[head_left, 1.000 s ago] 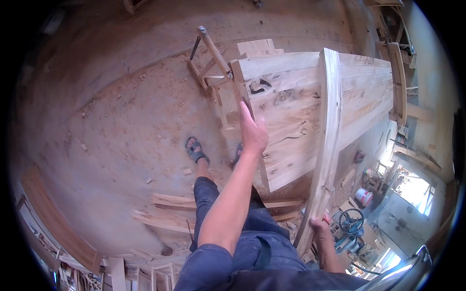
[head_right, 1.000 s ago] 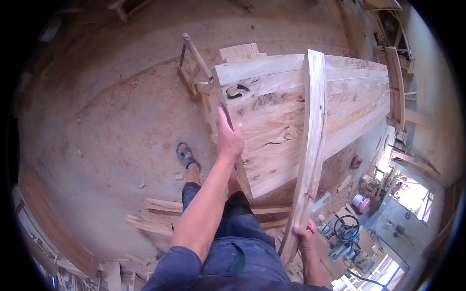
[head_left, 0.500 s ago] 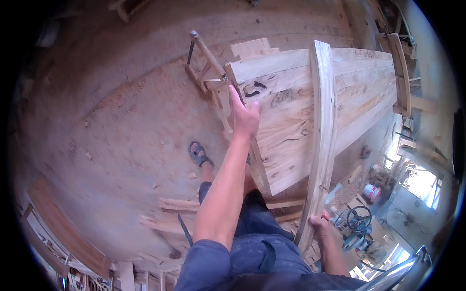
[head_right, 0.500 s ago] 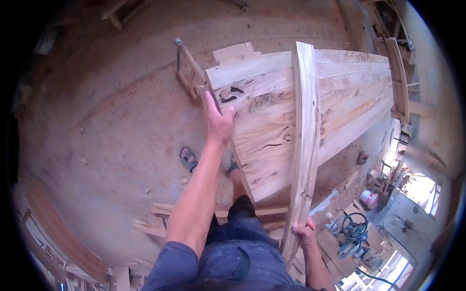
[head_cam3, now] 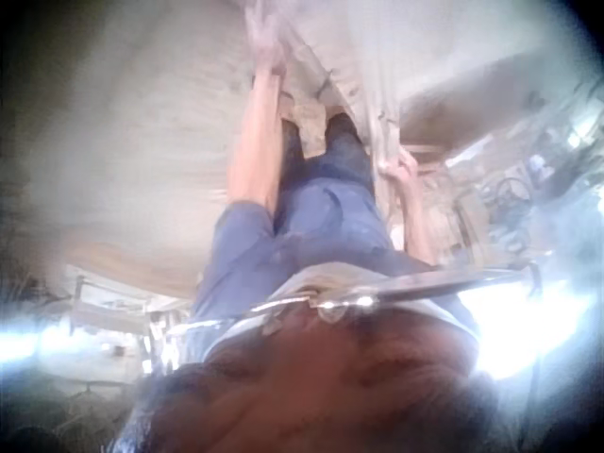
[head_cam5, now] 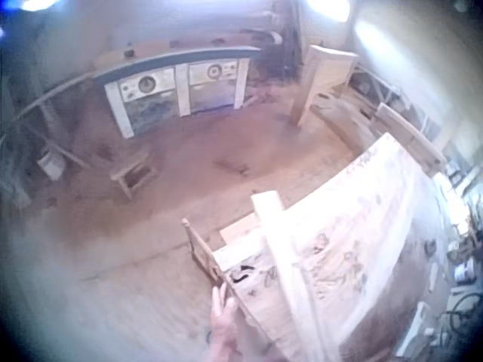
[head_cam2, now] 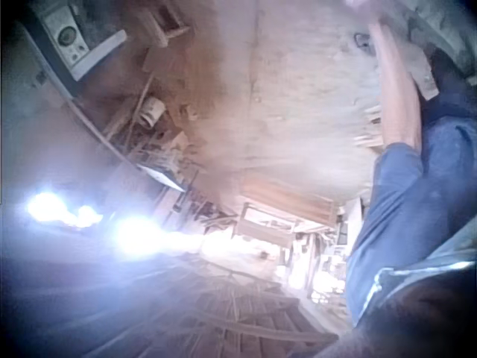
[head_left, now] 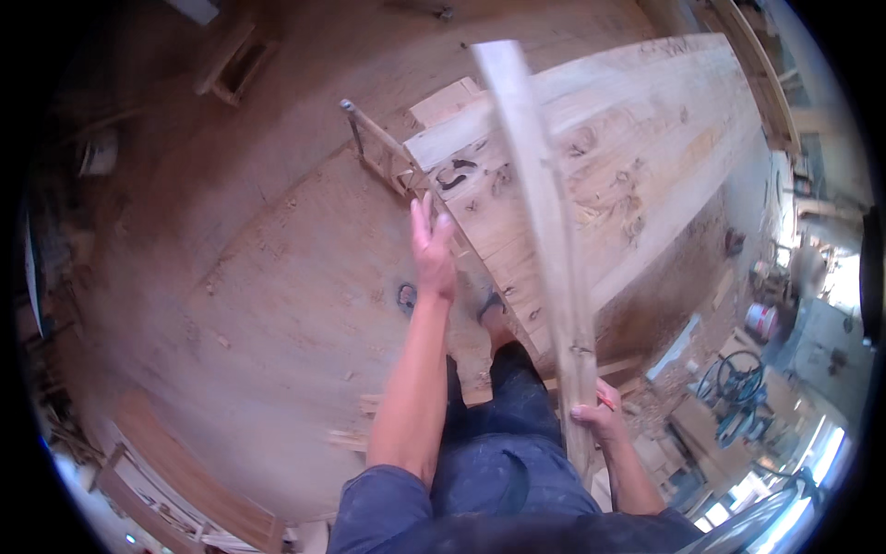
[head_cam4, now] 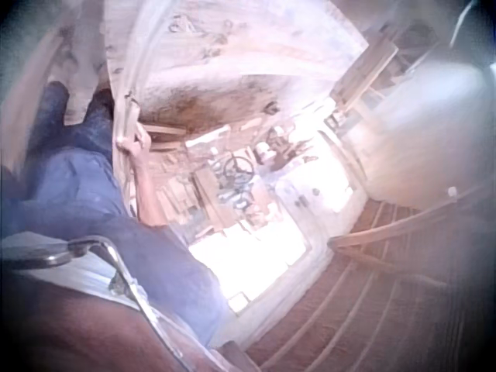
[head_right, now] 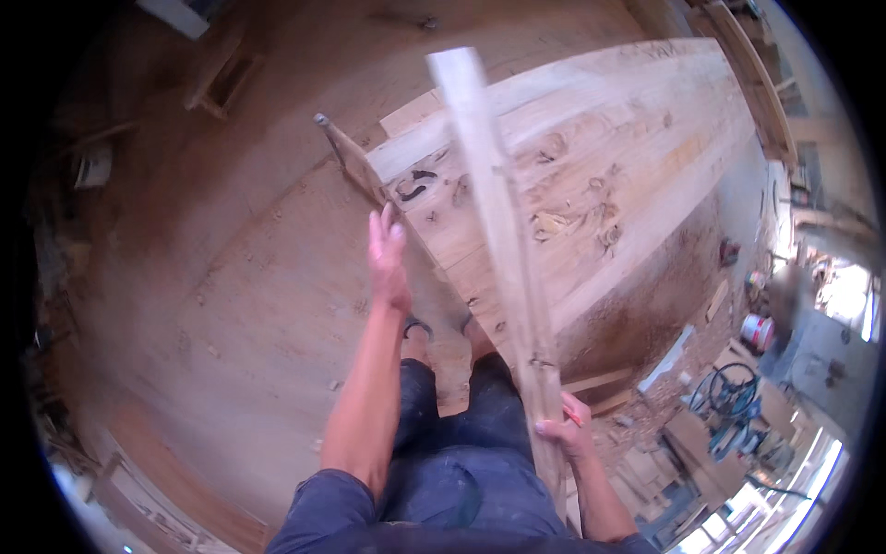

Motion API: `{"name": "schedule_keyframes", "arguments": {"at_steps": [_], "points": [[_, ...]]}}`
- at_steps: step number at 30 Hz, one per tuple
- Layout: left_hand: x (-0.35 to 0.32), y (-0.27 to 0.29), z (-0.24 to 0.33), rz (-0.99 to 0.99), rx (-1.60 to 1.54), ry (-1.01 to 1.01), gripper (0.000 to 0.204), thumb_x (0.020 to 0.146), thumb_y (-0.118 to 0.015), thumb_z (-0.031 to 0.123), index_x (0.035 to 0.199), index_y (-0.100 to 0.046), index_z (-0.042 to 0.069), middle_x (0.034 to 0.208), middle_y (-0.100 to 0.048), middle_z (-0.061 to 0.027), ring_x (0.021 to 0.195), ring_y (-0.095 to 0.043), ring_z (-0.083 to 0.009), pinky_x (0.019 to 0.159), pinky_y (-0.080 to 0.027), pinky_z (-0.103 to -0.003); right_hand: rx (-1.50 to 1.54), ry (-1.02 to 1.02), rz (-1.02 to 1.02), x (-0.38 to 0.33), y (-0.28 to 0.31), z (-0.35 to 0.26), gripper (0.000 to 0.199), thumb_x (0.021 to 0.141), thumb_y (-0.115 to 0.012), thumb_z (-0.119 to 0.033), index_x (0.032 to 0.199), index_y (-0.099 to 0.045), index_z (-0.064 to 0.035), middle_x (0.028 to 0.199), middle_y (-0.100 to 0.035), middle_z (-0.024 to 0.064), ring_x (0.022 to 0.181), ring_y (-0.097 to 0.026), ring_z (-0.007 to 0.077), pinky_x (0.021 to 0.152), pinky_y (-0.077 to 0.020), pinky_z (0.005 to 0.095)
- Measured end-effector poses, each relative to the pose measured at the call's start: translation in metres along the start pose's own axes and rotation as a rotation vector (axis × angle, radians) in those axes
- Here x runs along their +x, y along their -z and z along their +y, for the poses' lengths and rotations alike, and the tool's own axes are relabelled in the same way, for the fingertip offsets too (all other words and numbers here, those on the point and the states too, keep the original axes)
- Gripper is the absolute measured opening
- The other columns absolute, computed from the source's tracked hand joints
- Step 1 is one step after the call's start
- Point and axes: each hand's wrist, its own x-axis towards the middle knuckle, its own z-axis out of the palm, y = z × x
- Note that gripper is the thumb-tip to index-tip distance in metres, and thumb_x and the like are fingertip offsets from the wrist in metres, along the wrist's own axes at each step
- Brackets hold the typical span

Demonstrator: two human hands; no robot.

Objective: The person uses a pencil to mark lines on several wooden planks in a workshop. They pick up individual planks, align them with a larger wooden assembly, and draw lines along the edges to transfer measurements.

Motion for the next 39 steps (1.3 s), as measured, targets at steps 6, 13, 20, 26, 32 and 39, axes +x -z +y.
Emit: {"name": "schedule_keyframes", "arguments": {"at_steps": [6, 13, 20, 26, 32, 39], "points": [[-0.106, 0.005, 0.008, -0.049, -0.348, 0.304, 0.068, 0.104, -0.037, 0.047, 0.152, -0.026, 0.0, 0.149, -0.041, -0.0167, 0.136, -0.04, -0.0255, 0.114, -0.03, -0.035, -0.137, 0.132, -0.169, 0.021, -0.045, 0.02, 0.061, 0.068, -0.083, -0.024, 0.12, -0.062, 0.0014, 0.107, -0.067, 0.0056, 0.099, -0.061, 0.013, 0.091, -0.0469, 0.0275], [-0.078, 0.023, -0.016, 0.209, -0.197, 0.331, 0.069, 0.105, -0.031, 0.053, 0.147, -0.035, -0.001, 0.148, -0.044, -0.0154, 0.135, -0.043, -0.0304, 0.114, -0.032, -0.039, -0.289, 0.116, -0.149, 0.036, -0.037, 0.039, 0.052, 0.075, -0.081, -0.025, 0.117, -0.062, -0.0008, 0.114, -0.065, 0.0114, 0.109, -0.058, 0.0173, 0.097, -0.0436, 0.0323], [0.004, 0.05, -0.06, 0.248, -0.068, 0.336, 0.055, 0.107, -0.035, 0.041, 0.139, -0.04, -0.003, 0.136, -0.051, -0.0166, 0.122, -0.053, -0.0285, 0.103, -0.043, -0.039, -0.153, 0.022, 0.064, 0.068, 0.001, 0.126, 0.029, 0.082, -0.075, -0.011, 0.106, -0.061, -0.0019, 0.093, -0.062, 0.0024, 0.087, -0.058, 0.0099, 0.079, -0.0492, 0.0266], [0.035, 0.037, -0.055, 0.219, 0.055, 0.349, 0.054, 0.107, -0.034, 0.041, 0.135, -0.044, -0.005, 0.13, -0.055, -0.0173, 0.114, -0.056, -0.0277, 0.098, -0.045, -0.039, -0.077, 0.049, 0.2, 0.094, -0.022, 0.136, 0.032, 0.078, -0.08, -0.015, 0.099, -0.06, 0.0002, 0.082, -0.064, 0.0051, 0.077, -0.06, 0.0102, 0.069, -0.0502, 0.0262], [0.04, 0.02, -0.051, 0.19, 0.074, 0.377, 0.057, 0.107, -0.034, 0.043, 0.136, -0.043, -0.006, 0.132, -0.054, -0.0172, 0.115, -0.056, -0.0282, 0.098, -0.046, -0.04, -0.347, 0.256, 0.561, 0.08, -0.041, 0.131, 0.03, 0.081, -0.076, -0.017, 0.101, -0.062, 0.0007, 0.086, -0.066, 0.0075, 0.083, -0.062, 0.0163, 0.078, -0.0505, 0.0309], [0.039, 0.024, -0.052, 0.218, 0.104, 0.338, 0.069, 0.104, -0.036, 0.052, 0.141, -0.04, -0.006, 0.142, -0.05, -0.0169, 0.125, -0.051, -0.0311, 0.106, -0.04, -0.042, 0.36, 0.177, 0.821, 0.024, -0.158, 0.137, 0.019, 0.091, -0.062, -0.014, 0.105, -0.062, -0.0007, 0.105, -0.067, 0.0142, 0.109, -0.062, 0.0243, 0.097, -0.0456, 0.0378]]}}
